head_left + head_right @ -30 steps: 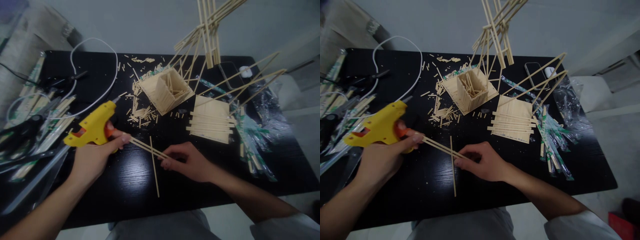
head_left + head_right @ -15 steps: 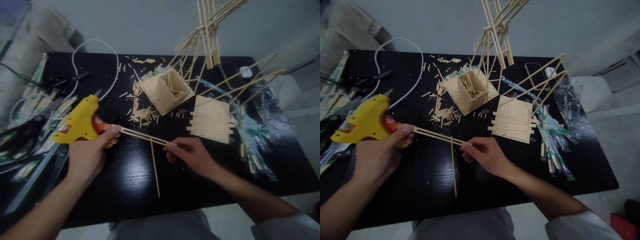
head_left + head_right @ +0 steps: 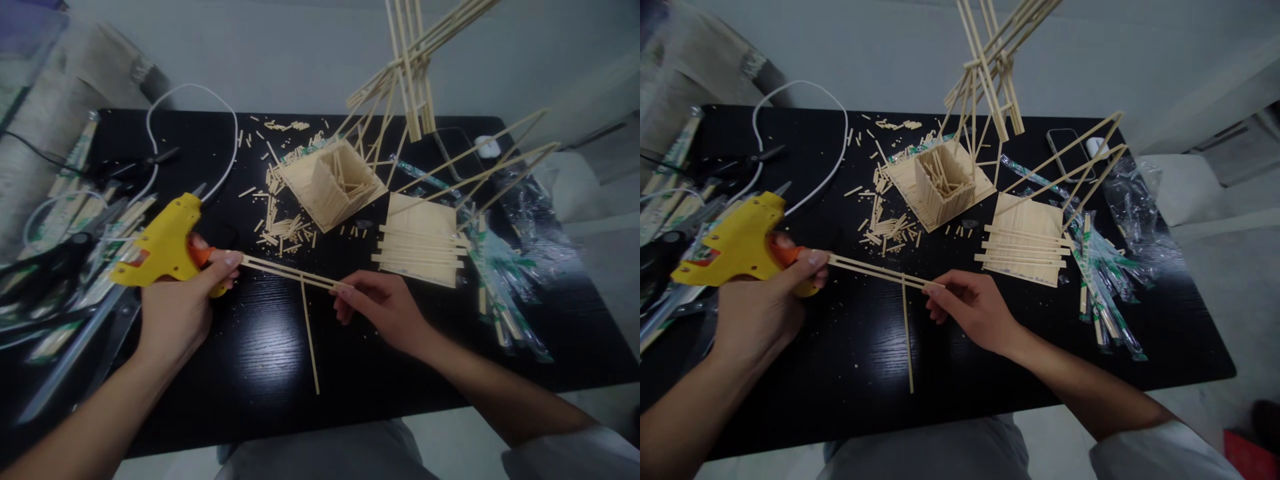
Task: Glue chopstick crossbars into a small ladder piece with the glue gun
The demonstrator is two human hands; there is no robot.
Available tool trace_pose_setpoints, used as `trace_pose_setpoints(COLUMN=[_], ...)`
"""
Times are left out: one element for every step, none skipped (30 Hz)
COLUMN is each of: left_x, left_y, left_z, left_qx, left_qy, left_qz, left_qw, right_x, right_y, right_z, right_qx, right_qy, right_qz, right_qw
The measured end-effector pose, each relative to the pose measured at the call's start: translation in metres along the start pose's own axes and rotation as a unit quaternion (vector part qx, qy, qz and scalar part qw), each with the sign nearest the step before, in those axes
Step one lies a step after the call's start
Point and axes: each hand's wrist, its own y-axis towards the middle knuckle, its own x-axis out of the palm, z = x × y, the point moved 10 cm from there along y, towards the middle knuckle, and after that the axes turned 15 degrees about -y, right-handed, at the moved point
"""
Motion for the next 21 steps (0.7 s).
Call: trace_pose_setpoints(left_x=[0.0001,0.0001,0.0002,0.0002,0.0002,0.0003,0.0004,0.0003,-0.0001,-0.0009,-0.0016,-0.0024,-0.003,-0.0035,-0.0039,-0.0042,-0.0043,-0.0041,-0.0036,-0.0033,-0.0032], left_y=[-0.0002,-0.0003,-0.0004,-0.0004,-0.0003,-0.0001,0.0,0.0,-0.0001,-0.0002,-0.0004,-0.0007,-0.001,-0.0012,-0.0013,-0.0014,-0.0014,-0.0014,-0.0014,-0.0015,-0.0015], left_z=[0.0001,0.0003,0.0004,0.0003,0.0003,0.0003,0.0002,0.0,-0.0004,-0.0006,-0.0011,-0.0016,-0.0021,-0.0027,-0.0032,-0.0035,-0.0037,-0.0037,-0.004,-0.0042,-0.0045], left_qx=[-0.001,-0.001,-0.001,-0.001,-0.001,0.0,0.0,0.0,-0.002,-0.003,-0.006,-0.008,-0.01,-0.011,-0.012,-0.011,-0.01,-0.007,-0.007,-0.006,-0.007], left_qy=[0.0,0.0,-0.001,-0.001,0.0,0.0,0.0,0.001,0.003,0.004,0.005,0.007,0.009,0.01,0.012,0.012,0.012,0.012,0.012,0.013,0.013], left_qz=[0.001,0.002,0.003,0.004,0.005,0.005,0.004,0.003,0.003,0.004,0.005,0.006,0.006,0.006,0.006,0.005,0.004,0.002,-0.001,-0.004,-0.005], left_qw=[1.0,1.0,1.0,1.0,1.0,1.0,1.0,1.0,1.0,1.0,1.0,1.0,1.0,1.0,1.0,1.0,1.0,1.0,1.0,1.0,1.0], right_x=[0.0,-0.0001,-0.0002,-0.0003,-0.0004,-0.0006,-0.0007,-0.0008,-0.0011,-0.0018,-0.0025,-0.0031,-0.0036,-0.004,-0.0042,-0.0042,-0.0043,-0.0044,-0.0045,-0.0045,-0.0047], right_y=[0.0003,0.0006,0.0009,0.0012,0.0014,0.0015,0.0015,0.0014,0.0013,0.0011,0.001,0.001,0.001,0.0011,0.0014,0.0016,0.0019,0.0022,0.0024,0.0025,0.0025], right_z=[-0.0001,0.0,0.0002,0.0003,0.0004,0.0005,0.0006,0.0007,0.0008,0.0008,0.0008,0.0006,0.0004,0.0001,-0.0001,-0.0001,0.0,0.0001,0.0004,0.0007,0.001], right_qx=[0.002,0.004,0.005,0.005,0.005,0.003,0.001,-0.001,-0.002,-0.003,-0.003,-0.003,-0.003,-0.003,-0.002,-0.002,-0.002,-0.002,-0.003,-0.004,-0.006], right_qy=[-0.005,-0.009,-0.011,-0.011,-0.01,-0.007,-0.003,-0.002,-0.004,-0.008,-0.015,-0.024,-0.035,-0.044,-0.051,-0.054,-0.056,-0.054,-0.051,-0.047,-0.043], right_qz=[0.002,0.004,0.005,0.007,0.007,0.008,0.008,0.008,0.009,0.012,0.015,0.017,0.019,0.021,0.022,0.022,0.022,0.023,0.024,0.025,0.025], right_qw=[1.0,1.0,1.0,1.0,1.0,1.0,1.0,1.0,1.0,1.0,1.0,1.0,0.999,0.999,0.998,0.998,0.998,0.998,0.998,0.999,0.999])
